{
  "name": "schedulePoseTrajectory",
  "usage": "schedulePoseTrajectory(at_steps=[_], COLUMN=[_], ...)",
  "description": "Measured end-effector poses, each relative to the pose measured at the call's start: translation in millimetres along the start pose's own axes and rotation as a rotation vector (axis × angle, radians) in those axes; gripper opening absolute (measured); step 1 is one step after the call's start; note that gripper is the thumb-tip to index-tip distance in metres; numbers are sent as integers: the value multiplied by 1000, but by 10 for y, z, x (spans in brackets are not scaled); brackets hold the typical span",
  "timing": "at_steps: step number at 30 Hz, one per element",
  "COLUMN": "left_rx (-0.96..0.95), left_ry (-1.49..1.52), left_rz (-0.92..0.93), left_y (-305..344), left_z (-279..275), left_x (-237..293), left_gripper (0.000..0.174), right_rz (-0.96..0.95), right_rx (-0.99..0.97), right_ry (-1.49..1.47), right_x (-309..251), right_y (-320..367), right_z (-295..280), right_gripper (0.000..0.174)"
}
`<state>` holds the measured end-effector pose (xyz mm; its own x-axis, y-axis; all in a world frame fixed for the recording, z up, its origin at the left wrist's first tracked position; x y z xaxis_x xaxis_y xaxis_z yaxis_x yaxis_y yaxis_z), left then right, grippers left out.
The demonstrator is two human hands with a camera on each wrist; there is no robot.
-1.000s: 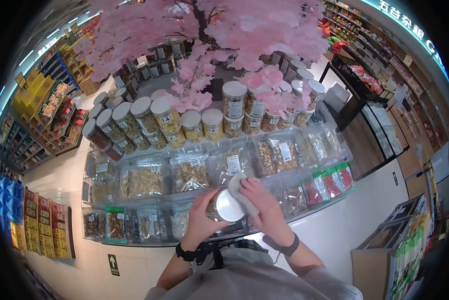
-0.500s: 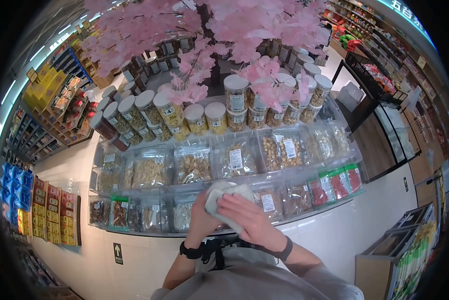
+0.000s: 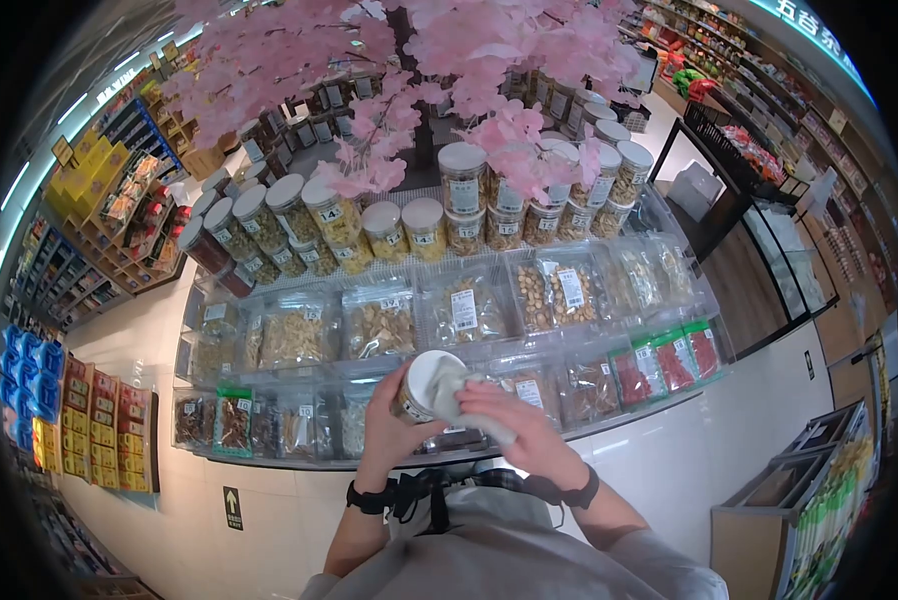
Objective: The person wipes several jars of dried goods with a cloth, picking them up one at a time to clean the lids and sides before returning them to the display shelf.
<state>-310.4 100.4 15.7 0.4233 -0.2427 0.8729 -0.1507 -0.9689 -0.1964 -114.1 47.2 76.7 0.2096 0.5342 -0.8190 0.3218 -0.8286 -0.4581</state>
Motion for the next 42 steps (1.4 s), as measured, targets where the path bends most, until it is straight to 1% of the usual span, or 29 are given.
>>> schedulePoseTrajectory(at_steps=[2,3,4,5,6,8,9,11,12,14,15,18,19,21,22,24,26,28,29,30,32,33,34,36,37,38,39,40,42], left_rx=[-70,-68,-109,-151,-153,-207,-213,-277,-281,-232,-229,-221,-267,-322,-302,-281,-175,-191,-211,-208,-362,-367,-396,-420,-327,-233,-233,-257,-279], left_ry=[102,99,265,433,434,671,672,1004,1001,1251,1249,1233,1197,1162,1157,1149,1228,1202,1175,1174,1174,1171,1159,1145,1198,1250,1251,1287,1323], left_rz=[-66,-65,-105,-144,-145,-260,-263,-333,-333,-405,-404,-409,-409,-422,-396,-369,-462,-449,-442,-442,-427,-428,-384,-339,-403,-466,-465,-511,-554], left_y=[22,36,68,102,126,195,222,257,244,232,219,215,248,313,309,276,202,152,140,139,222,251,280,286,239,213,197,179,154], left_z=[23,18,74,138,157,281,319,444,450,456,430,381,427,521,560,528,359,223,180,170,290,340,421,482,418,368,333,299,256], left_x=[-34,-58,-115,-158,-171,-250,-297,-379,-370,-367,-383,-486,-542,-568,-537,-502,-528,-389,-352,-423,-561,-574,-541,-407,-297,-270,-306,-392,-546], left_gripper=[90,90,86,82,82,73,73,67,67,63,63,63,63,64,64,65,69,69,70,70,69,69,68,67,66,64,64,63,62], right_rz=[61,164,270,260,262,132,136,54,54,-58,-105,-95,-92,70,75,2,-57,-181,-192,-193,-102,-60,-61,16,14,-51,-116,-119,-145], right_rx=[51,216,382,465,466,527,530,427,432,245,183,122,123,305,307,203,128,-96,-125,-126,28,141,146,298,298,197,95,93,-26], right_ry=[39,-35,-109,-127,-126,-55,-53,-29,-29,18,27,-10,-11,-56,-54,-47,-5,-84,-48,-50,42,23,24,-12,-13,27,67,69,-32], right_x=[180,309,426,435,401,188,139,6,7,-87,-110,-39,-37,79,73,0,-84,-167,-135,-139,-85,-21,-29,-21,-30,-97,-158,-153,-125], right_y=[88,158,249,290,266,211,185,77,79,82,121,134,80,-35,-56,-122,-54,64,102,56,-92,-158,-212,-272,-258,-226,-178,-124,-30], right_z=[-113,-235,-337,-367,-338,-323,-281,-125,-95,129,182,181,162,-33,-37,54,163,367,399,383,195,105,97,-24,9,139,265,290,387], right_gripper=[37,38,38,43,43,44,44,41,41,38,35,36,36,37,37,40,40,37,36,36,32,33,33,32,32,33,33,33,37])
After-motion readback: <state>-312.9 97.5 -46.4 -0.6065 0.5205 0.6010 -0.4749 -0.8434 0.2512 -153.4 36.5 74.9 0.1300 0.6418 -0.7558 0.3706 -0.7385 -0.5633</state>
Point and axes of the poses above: each hand's wrist, its own y-axis away from the middle knuckle, its own z-axis out of the palm, x = y × z, the point moved 8 cm from there along -y, towards the middle knuckle, and after that the axes turned 2 degrees about -y, right-handed, at the moved point
